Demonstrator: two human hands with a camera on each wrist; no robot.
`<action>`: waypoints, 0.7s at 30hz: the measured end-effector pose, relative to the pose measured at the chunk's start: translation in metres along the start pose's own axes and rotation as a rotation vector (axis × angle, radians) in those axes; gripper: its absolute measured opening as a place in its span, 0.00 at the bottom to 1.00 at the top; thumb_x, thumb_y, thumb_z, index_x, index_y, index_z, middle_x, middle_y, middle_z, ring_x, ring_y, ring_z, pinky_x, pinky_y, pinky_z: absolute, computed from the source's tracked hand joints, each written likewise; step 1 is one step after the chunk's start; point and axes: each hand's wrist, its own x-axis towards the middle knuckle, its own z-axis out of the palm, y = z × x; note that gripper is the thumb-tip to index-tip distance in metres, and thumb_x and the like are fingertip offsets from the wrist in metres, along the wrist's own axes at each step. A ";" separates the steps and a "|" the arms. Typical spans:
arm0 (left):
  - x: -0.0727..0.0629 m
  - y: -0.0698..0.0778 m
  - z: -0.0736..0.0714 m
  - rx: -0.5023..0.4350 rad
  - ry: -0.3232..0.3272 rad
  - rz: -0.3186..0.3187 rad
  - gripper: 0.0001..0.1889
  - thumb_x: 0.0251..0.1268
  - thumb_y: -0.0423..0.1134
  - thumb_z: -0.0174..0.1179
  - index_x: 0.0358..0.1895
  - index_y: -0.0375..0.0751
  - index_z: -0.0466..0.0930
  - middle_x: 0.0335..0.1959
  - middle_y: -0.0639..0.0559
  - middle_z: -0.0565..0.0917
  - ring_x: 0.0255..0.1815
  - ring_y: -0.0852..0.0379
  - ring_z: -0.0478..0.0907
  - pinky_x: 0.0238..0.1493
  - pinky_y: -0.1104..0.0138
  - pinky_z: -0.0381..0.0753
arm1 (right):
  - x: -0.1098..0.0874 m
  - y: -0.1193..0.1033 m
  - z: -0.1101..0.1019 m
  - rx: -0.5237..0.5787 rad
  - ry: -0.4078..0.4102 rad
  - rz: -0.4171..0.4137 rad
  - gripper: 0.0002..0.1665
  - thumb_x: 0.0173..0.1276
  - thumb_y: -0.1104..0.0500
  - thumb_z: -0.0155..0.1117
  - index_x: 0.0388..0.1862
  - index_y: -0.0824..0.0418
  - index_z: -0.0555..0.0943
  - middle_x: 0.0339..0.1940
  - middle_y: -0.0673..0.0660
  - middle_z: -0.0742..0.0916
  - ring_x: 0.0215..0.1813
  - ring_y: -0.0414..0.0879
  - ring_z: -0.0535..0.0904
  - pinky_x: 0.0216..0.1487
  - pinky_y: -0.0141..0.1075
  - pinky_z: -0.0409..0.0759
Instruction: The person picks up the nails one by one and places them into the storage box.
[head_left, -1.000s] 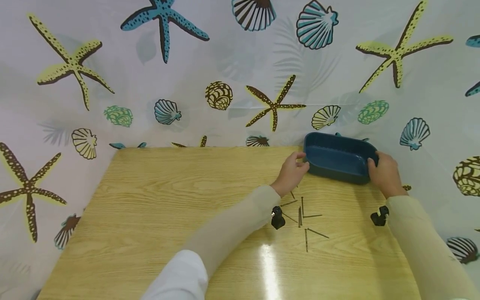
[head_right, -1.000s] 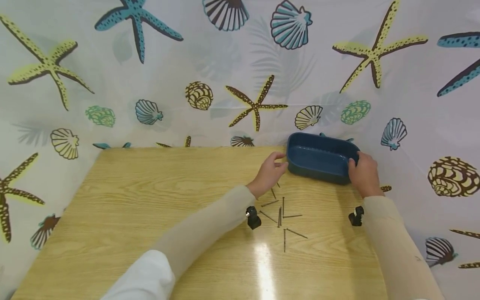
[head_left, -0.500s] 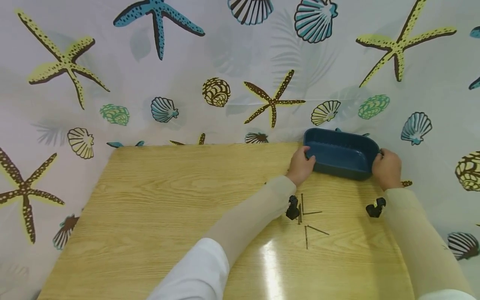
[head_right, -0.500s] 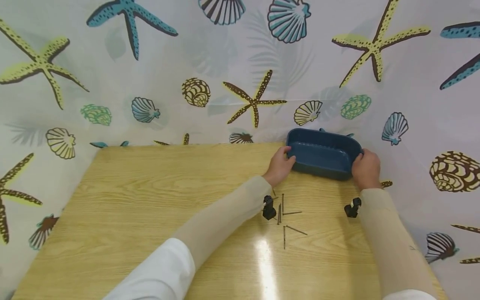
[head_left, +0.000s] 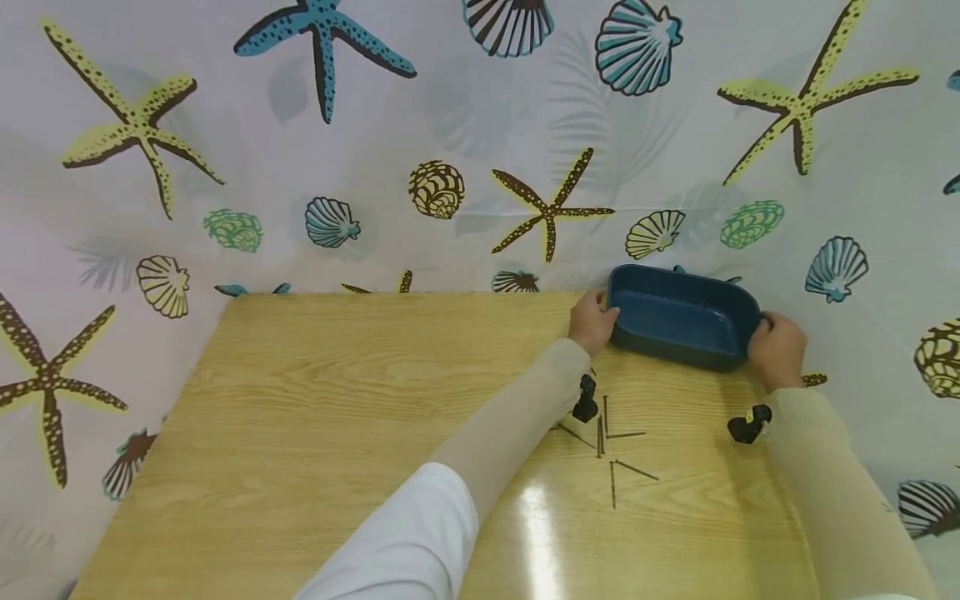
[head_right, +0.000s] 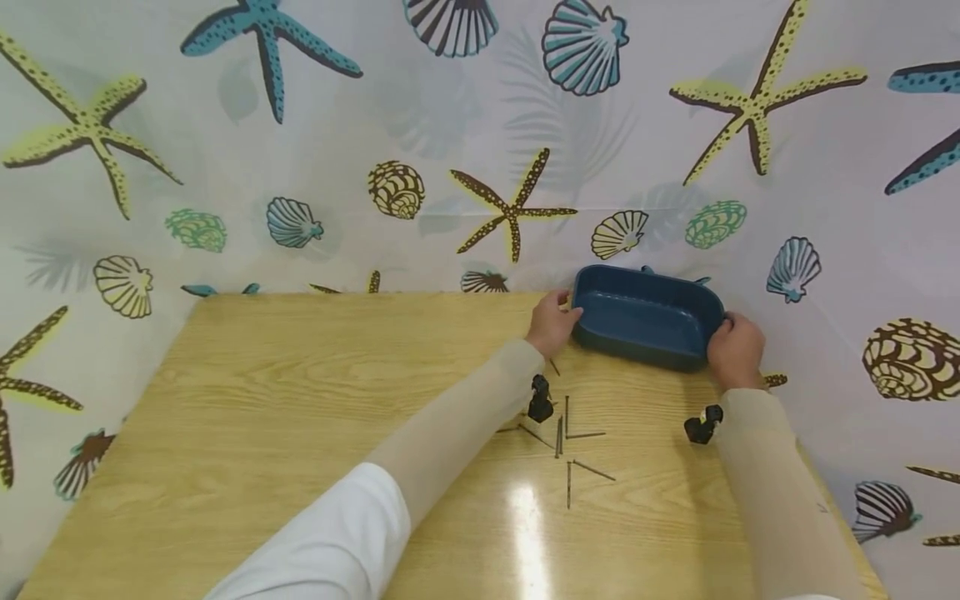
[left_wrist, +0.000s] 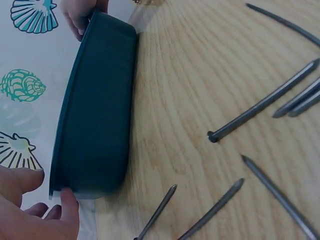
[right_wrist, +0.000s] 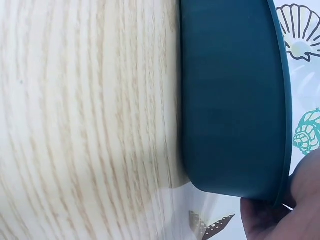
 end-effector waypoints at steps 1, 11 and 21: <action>0.002 0.000 0.001 0.001 0.000 -0.007 0.23 0.64 0.38 0.57 0.62 0.42 0.69 0.57 0.50 0.75 0.51 0.57 0.76 0.45 0.67 0.76 | 0.000 0.000 0.000 0.009 -0.004 0.010 0.27 0.74 0.60 0.30 0.64 0.76 0.63 0.60 0.75 0.70 0.63 0.68 0.63 0.61 0.56 0.60; 0.011 0.002 0.003 0.058 -0.029 -0.058 0.18 0.64 0.35 0.57 0.57 0.40 0.75 0.50 0.51 0.79 0.49 0.57 0.76 0.41 0.68 0.76 | 0.002 0.004 0.004 0.025 0.020 -0.007 0.26 0.74 0.61 0.32 0.63 0.76 0.64 0.59 0.75 0.72 0.62 0.68 0.65 0.59 0.55 0.62; 0.010 0.006 -0.005 0.043 -0.056 -0.057 0.16 0.63 0.34 0.58 0.54 0.37 0.77 0.46 0.49 0.80 0.44 0.57 0.77 0.39 0.68 0.76 | 0.007 0.004 0.011 0.008 0.061 0.021 0.26 0.74 0.61 0.31 0.63 0.75 0.66 0.59 0.73 0.73 0.62 0.66 0.66 0.60 0.54 0.62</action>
